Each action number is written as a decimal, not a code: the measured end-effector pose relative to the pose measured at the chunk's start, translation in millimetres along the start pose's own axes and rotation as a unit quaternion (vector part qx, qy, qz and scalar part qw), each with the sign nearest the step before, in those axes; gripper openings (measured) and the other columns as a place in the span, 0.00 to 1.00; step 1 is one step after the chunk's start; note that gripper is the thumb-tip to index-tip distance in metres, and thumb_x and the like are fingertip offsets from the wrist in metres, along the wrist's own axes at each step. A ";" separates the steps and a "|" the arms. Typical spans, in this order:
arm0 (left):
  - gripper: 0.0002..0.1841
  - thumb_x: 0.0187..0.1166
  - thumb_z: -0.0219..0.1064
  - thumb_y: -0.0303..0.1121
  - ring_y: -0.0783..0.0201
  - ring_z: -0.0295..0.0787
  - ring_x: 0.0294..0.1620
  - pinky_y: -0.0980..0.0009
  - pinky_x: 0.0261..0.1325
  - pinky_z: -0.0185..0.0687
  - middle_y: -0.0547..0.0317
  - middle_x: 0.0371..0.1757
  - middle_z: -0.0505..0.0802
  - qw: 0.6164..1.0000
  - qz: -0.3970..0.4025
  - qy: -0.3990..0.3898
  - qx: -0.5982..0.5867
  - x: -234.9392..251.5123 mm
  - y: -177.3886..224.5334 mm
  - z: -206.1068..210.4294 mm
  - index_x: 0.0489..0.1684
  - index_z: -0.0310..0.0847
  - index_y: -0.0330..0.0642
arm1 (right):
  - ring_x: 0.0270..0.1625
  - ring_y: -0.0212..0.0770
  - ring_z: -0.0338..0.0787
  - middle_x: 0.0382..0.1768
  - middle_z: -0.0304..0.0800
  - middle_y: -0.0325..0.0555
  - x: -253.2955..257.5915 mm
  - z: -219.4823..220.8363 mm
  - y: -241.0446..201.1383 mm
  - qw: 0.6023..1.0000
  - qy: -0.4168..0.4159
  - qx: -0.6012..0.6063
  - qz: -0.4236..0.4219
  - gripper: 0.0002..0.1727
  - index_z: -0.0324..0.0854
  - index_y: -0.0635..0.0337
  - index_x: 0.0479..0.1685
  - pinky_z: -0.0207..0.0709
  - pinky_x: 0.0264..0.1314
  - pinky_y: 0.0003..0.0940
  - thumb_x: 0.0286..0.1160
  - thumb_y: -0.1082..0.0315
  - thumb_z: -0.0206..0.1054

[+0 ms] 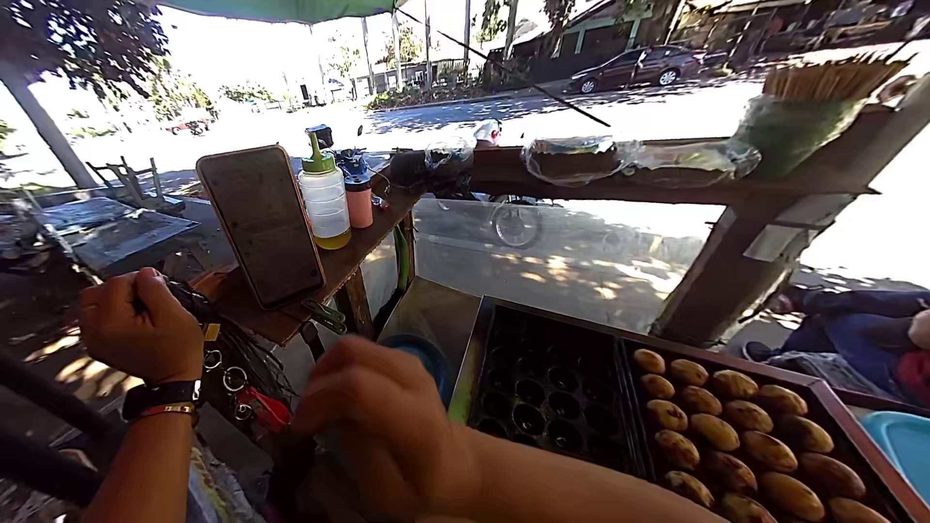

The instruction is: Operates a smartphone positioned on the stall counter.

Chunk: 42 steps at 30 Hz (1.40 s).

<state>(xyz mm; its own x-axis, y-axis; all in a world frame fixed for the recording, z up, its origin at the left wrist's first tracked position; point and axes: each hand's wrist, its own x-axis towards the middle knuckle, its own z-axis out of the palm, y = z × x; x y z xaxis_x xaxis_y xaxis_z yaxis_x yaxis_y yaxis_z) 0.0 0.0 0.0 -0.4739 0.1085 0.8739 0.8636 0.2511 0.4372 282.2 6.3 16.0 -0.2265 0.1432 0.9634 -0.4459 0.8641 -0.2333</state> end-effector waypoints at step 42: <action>0.19 0.89 0.55 0.36 0.47 0.86 0.46 0.52 0.53 0.77 0.40 0.41 0.90 0.998 0.012 0.066 -0.020 -2.1 9.9 7.9 0.39 0.89 0.31 | 0.29 0.33 0.85 0.35 0.84 0.41 36.5 21.8 123.7 0.928 0.017 -0.044 0.369 0.32 0.71 0.55 0.64 0.78 0.28 0.29 0.65 0.56 0.83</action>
<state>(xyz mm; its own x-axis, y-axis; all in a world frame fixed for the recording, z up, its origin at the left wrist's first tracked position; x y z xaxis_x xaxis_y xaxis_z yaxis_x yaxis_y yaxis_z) 8.2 9.9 0.9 -0.4293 -0.0144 0.9030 0.8813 0.2118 0.4224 199.8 108.0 19.5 -0.4132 0.7257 0.5501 -0.1071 0.5612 -0.8208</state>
